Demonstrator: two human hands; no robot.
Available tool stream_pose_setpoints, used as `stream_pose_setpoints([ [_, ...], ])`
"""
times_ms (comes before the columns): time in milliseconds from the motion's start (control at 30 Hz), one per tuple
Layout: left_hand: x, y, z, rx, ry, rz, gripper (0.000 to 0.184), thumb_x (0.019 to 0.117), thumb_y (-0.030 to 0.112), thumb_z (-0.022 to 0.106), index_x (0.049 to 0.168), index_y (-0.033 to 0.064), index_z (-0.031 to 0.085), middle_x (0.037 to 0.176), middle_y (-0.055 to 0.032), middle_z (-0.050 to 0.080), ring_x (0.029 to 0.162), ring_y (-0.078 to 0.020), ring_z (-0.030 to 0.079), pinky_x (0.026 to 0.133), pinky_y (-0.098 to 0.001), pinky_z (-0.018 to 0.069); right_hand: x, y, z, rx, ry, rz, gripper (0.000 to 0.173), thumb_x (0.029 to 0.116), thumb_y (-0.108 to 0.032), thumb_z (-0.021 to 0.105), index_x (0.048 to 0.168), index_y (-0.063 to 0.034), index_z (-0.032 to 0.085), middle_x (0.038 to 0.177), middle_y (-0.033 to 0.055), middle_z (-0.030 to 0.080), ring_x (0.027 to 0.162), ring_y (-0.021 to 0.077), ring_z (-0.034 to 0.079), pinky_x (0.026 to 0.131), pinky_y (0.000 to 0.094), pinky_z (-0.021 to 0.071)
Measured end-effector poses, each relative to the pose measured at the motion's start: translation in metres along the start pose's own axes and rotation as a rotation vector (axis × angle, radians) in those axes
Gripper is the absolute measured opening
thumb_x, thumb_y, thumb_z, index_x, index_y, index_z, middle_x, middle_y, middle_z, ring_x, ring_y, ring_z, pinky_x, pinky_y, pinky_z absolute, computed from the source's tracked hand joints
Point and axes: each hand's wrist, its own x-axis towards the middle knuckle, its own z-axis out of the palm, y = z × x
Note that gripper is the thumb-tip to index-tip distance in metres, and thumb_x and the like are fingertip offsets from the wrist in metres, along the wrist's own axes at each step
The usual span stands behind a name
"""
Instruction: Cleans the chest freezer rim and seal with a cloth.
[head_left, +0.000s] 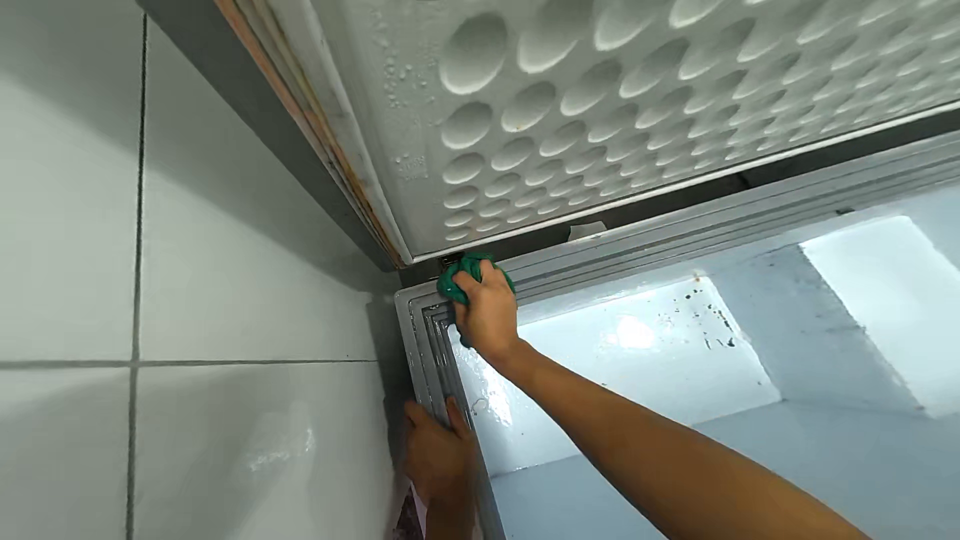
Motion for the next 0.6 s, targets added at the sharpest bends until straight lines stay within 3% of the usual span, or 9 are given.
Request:
stream_pose_setpoints([
  [67, 0.0, 0.0, -0.001, 0.008, 0.016, 0.013, 0.067, 0.0972, 0.048, 0.064, 0.139, -0.0033, 0.052, 0.111, -0.0202, 0.071, 0.089, -0.034, 0.074, 0.074, -0.0514, 0.0601, -0.015, -0.013, 0.007, 0.084, -0.034, -0.021, 0.027, 0.0811, -0.003, 0.077, 0.107, -0.0115, 0.077, 0.113, 0.0225, 0.065, 0.105, 0.0422, 0.064, 0.081, 0.0557, 0.0575],
  [200, 0.003, 0.005, -0.006, 0.034, -0.025, -0.006, 0.065, 0.0986, 0.049, 0.061, 0.141, 0.0005, 0.05, 0.109, -0.0163, 0.072, 0.09, -0.0304, 0.074, 0.077, -0.0484, 0.0603, -0.032, -0.029, 0.027, 0.26, -0.008, 0.021, 0.034, 0.0794, 0.006, 0.072, 0.107, -0.0133, 0.078, 0.109, 0.0199, 0.065, 0.093, 0.0359, 0.069, 0.073, 0.0516, 0.0606],
  [267, 0.001, 0.004, -0.005, 0.042, -0.039, -0.015, 0.067, 0.0989, 0.05, 0.061, 0.141, -0.0005, 0.049, 0.105, -0.017, 0.073, 0.091, -0.0318, 0.074, 0.078, -0.05, 0.0598, -0.024, -0.016, 0.008, 0.316, -0.247, 0.023, 0.036, 0.0823, 0.006, 0.069, 0.114, -0.0102, 0.076, 0.112, 0.0209, 0.067, 0.099, 0.0371, 0.069, 0.082, 0.0551, 0.0591],
  [333, -0.001, 0.003, -0.004, 0.033, -0.04, -0.023, 0.068, 0.0985, 0.05, 0.062, 0.142, -0.0013, 0.049, 0.108, -0.0185, 0.072, 0.092, -0.0334, 0.074, 0.079, -0.0512, 0.0594, -0.025, 0.005, -0.023, 0.238, -0.669, 0.007, 0.029, 0.0914, -0.005, 0.07, 0.121, -0.006, 0.072, 0.117, 0.0219, 0.069, 0.11, 0.0392, 0.067, 0.096, 0.0589, 0.0528],
  [400, 0.002, 0.006, -0.007, 0.014, -0.054, -0.025, 0.069, 0.0989, 0.051, 0.06, 0.144, -0.001, 0.048, 0.113, -0.0191, 0.071, 0.095, -0.0334, 0.074, 0.081, -0.0511, 0.0594, -0.042, 0.04, -0.044, -0.054, -1.076, -0.008, 0.027, 0.0941, -0.014, 0.069, 0.119, -0.0035, 0.071, 0.116, 0.0225, 0.07, 0.112, 0.0424, 0.065, 0.095, 0.0635, 0.0498],
  [467, 0.001, 0.006, -0.007, 0.011, -0.06, -0.025, 0.07, 0.0991, 0.052, 0.059, 0.144, -0.0006, 0.048, 0.114, -0.0188, 0.071, 0.094, -0.0324, 0.074, 0.081, -0.051, 0.0596, -0.071, 0.079, -0.056, -0.236, -1.315, 0.101, 0.034, 0.0951, -0.015, 0.066, 0.127, -0.002, 0.066, 0.127, 0.0254, 0.065, 0.122, 0.046, 0.059, 0.1, 0.0662, 0.0461],
  [533, 0.003, 0.007, -0.008, 0.006, -0.059, -0.032, 0.07, 0.0991, 0.053, 0.058, 0.144, 0.0002, 0.048, 0.113, -0.0185, 0.072, 0.094, -0.0327, 0.074, 0.081, -0.0509, 0.0593, -0.087, 0.099, -0.075, -0.17, -1.222, 0.27, 0.035, 0.0963, -0.014, 0.063, 0.131, -0.0072, 0.065, 0.13, 0.0215, 0.065, 0.124, 0.0409, 0.059, 0.103, 0.0616, 0.0459],
  [600, 0.001, 0.004, -0.006, -0.004, -0.054, -0.028, 0.069, 0.0991, 0.052, 0.059, 0.143, -0.0009, 0.049, 0.111, -0.0191, 0.072, 0.094, -0.0333, 0.074, 0.081, -0.0511, 0.0594, -0.091, 0.091, -0.09, 0.001, -0.933, 0.363, 0.028, 0.0976, -0.016, 0.064, 0.125, -0.0103, 0.069, 0.117, 0.0165, 0.071, 0.112, 0.0344, 0.066, 0.099, 0.0562, 0.051],
])
